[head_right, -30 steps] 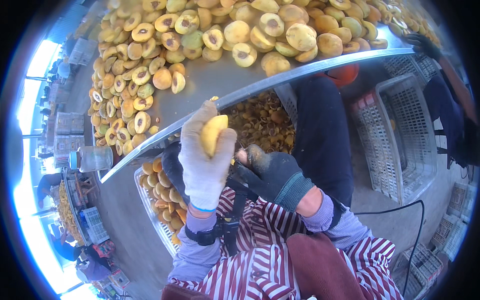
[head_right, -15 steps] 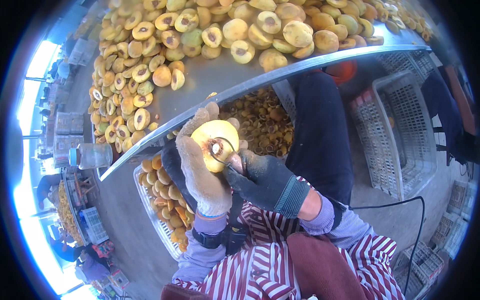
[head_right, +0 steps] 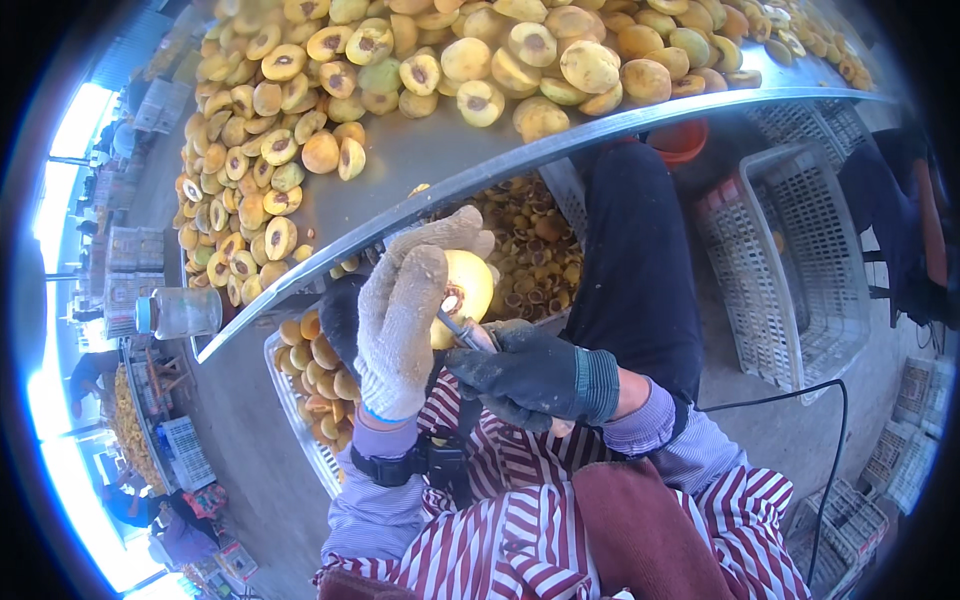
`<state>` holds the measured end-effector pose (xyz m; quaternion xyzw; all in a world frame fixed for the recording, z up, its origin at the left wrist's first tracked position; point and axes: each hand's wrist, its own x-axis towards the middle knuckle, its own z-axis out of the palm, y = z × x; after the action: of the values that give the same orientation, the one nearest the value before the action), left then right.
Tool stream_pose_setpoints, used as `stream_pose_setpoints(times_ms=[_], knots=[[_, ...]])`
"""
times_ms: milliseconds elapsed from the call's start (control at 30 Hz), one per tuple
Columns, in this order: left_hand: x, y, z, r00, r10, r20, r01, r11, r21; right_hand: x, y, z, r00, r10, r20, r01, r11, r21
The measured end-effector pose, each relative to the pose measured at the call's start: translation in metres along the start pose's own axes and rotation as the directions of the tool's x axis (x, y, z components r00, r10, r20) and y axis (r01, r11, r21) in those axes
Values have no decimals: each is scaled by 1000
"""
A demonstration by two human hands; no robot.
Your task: The person sits at a metal sorting table in a peach processing facility and uses a small pitting tool to scoop the pit out of halved peaches. They take peach halves from the table, remove the pits, drop the pits into a bin below, and place the pitted halves into a plastic basket beside them.
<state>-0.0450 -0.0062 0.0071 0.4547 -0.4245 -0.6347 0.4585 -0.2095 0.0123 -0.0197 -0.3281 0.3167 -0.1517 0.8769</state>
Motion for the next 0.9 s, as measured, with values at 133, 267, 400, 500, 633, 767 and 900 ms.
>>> stream_pose_setpoints(times_ms=[133, 267, 400, 500, 633, 767, 900], knots=[[-1, 7, 1, 1000, -7, 14, 7, 1000, 26, 0, 6, -9, 966, -18, 257, -43, 972, 230], [1, 13, -8, 917, 341, 209, -398, 833, 385, 1, 10, -8, 864, -148, 480, -90, 894, 438], [13, 40, -2, 980, -168, 107, 82, 829, 553, 8, 11, 2, 859, -193, 475, -99, 847, 523], [13, 27, -8, 994, -94, 53, 47, 819, 572, 8, 0, 13, 989, -31, 144, -3, 972, 233], [12, 21, -14, 997, -40, 72, 7, 908, 419, 4, -9, 15, 992, -10, -126, 21, 996, 84], [0, -2, -6, 910, 412, 42, -370, 766, 525, -3, -11, 8, 996, -2, 85, -29, 930, 367], [-5, -13, 0, 802, 595, -56, -525, 747, 408, -2, -1, 7, 965, -88, 249, 6, 950, 312]])
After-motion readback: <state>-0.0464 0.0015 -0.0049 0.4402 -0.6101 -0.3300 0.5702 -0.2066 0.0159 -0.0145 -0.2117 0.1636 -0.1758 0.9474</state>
